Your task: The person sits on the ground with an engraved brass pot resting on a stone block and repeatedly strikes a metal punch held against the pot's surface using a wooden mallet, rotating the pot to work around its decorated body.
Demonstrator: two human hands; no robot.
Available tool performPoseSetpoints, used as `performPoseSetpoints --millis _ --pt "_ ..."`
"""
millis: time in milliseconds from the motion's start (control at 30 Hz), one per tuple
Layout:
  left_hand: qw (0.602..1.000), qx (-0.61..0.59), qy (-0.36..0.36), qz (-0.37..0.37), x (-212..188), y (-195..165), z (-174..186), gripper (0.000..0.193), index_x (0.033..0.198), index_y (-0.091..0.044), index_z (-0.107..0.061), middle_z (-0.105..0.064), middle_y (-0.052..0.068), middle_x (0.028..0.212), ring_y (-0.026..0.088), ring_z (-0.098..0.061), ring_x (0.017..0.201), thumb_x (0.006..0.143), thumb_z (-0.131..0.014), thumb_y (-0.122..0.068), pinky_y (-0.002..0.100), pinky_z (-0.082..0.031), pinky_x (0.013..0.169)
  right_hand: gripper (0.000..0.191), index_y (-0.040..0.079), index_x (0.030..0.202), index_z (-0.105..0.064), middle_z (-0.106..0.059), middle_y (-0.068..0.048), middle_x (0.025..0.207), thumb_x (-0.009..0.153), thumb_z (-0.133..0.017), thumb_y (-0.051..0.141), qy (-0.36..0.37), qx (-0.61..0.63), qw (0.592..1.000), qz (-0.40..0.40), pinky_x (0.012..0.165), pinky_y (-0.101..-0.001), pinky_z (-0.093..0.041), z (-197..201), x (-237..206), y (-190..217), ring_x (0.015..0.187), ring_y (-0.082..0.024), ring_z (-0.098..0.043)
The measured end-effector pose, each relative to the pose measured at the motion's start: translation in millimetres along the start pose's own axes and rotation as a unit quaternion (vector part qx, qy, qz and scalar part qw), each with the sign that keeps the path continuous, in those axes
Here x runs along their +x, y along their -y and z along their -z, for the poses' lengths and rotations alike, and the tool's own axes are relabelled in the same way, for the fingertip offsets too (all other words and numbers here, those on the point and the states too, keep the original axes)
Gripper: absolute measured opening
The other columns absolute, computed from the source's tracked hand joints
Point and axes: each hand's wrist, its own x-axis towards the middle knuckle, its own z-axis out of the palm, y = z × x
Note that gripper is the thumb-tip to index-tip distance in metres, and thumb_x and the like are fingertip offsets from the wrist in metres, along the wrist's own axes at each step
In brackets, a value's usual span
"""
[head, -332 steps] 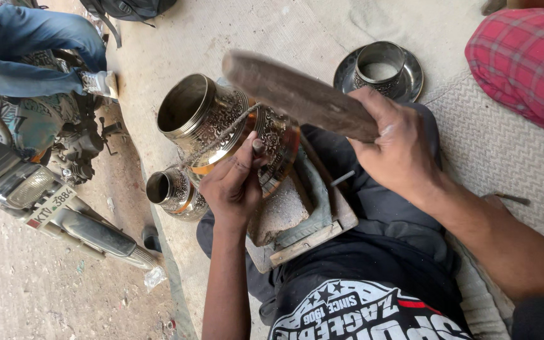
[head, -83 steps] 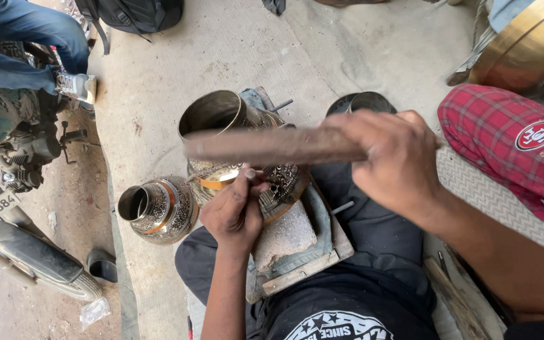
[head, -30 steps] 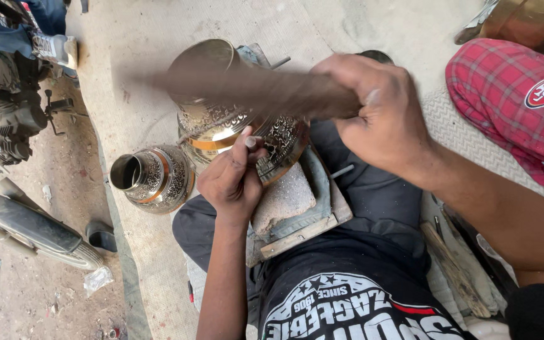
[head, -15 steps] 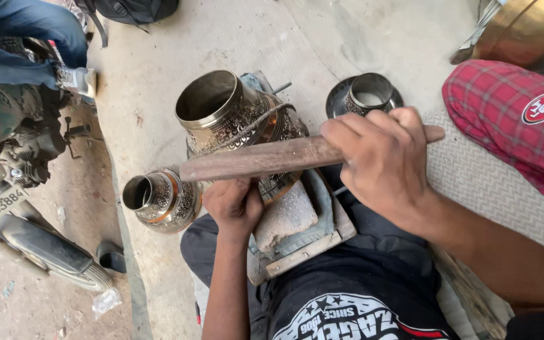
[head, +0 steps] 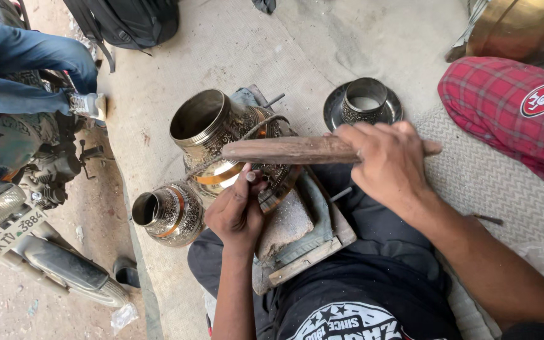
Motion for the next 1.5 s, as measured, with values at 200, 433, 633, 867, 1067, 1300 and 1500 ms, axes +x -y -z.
performPoseSetpoints --millis 200,433,633,867,1067,1300,1500 --pt "0.999 0.009 -0.035 -0.011 -7.5 7.4 -3.9 0.05 0.135 -0.006 -0.065 -0.078 0.008 0.096 0.017 -0.079 0.094 0.092 -0.066 0.019 0.026 -0.063 0.087 0.027 0.024 0.104 -0.064 -0.07 0.005 0.091 0.091 -0.071 0.002 -0.089 0.511 0.852 -0.075 0.08 -0.0395 -0.056 -4.7 28.3 27.0 0.086 -0.01 -0.071" --pt "0.998 0.041 -0.04 0.0 -12.2 14.1 -1.5 0.048 0.13 -0.007 -0.068 -0.078 0.008 0.092 0.014 -0.078 0.086 0.089 -0.066 0.017 0.026 -0.061 0.079 0.018 0.018 0.105 -0.067 -0.07 0.005 0.088 0.092 -0.069 0.006 -0.007 0.246 0.969 0.006 0.069 -0.0369 -0.046 -5.5 37.1 21.0 0.071 -0.008 -0.063" --pt "0.999 0.036 -0.024 -0.005 -6.8 12.4 -0.1 0.049 0.132 -0.005 -0.067 -0.078 0.009 0.098 0.017 -0.078 0.089 0.088 -0.066 0.017 0.028 -0.061 0.084 0.028 0.014 0.108 -0.071 -0.075 -0.001 0.089 0.083 -0.074 0.002 -0.06 0.148 0.984 0.081 0.077 -0.0393 -0.04 -5.8 38.1 26.7 0.076 -0.015 -0.065" --pt "0.999 0.045 -0.01 0.003 -2.8 7.1 1.0 0.05 0.131 -0.004 -0.068 -0.079 0.008 0.098 0.015 -0.079 0.087 0.086 -0.065 0.018 0.026 -0.06 0.082 0.028 0.015 0.111 -0.064 -0.071 0.003 0.093 0.085 -0.071 0.007 -0.019 0.31 0.95 -0.032 0.076 -0.0354 -0.05 -5.6 36.3 29.5 0.08 -0.01 -0.068" --pt "0.999 0.051 -0.013 0.003 -6.6 12.4 -0.1 0.045 0.126 -0.005 -0.07 -0.079 0.007 0.096 0.012 -0.078 0.085 0.086 -0.069 0.014 0.024 -0.059 0.078 0.015 0.019 0.101 -0.065 -0.069 0.007 0.086 0.092 -0.069 0.008 -0.042 0.297 0.953 -0.036 0.065 -0.0335 -0.044 -8.3 37.9 28.4 0.066 -0.005 -0.063" --pt "0.999 0.044 -0.004 0.001 -6.3 8.8 1.4 0.054 0.13 -0.006 -0.069 -0.079 0.006 0.098 0.013 -0.078 0.086 0.083 -0.064 0.019 0.026 -0.06 0.08 0.017 0.012 0.103 -0.072 -0.069 0.003 0.079 0.091 -0.072 0.001 -0.086 0.172 0.977 0.091 0.062 -0.0335 -0.036 -1.0 37.7 27.8 0.063 -0.01 -0.058" --pt "0.999 0.034 -0.014 -0.001 1.2 5.4 2.2 0.047 0.121 -0.01 -0.074 -0.077 0.005 0.094 0.012 -0.077 0.083 0.082 -0.07 0.017 0.025 -0.058 0.077 0.011 0.017 0.093 -0.07 -0.066 0.003 0.07 0.092 -0.072 0.006 -0.082 0.052 0.989 0.11 0.067 -0.0386 -0.04 -1.3 40.5 33.0 0.059 -0.011 -0.057"
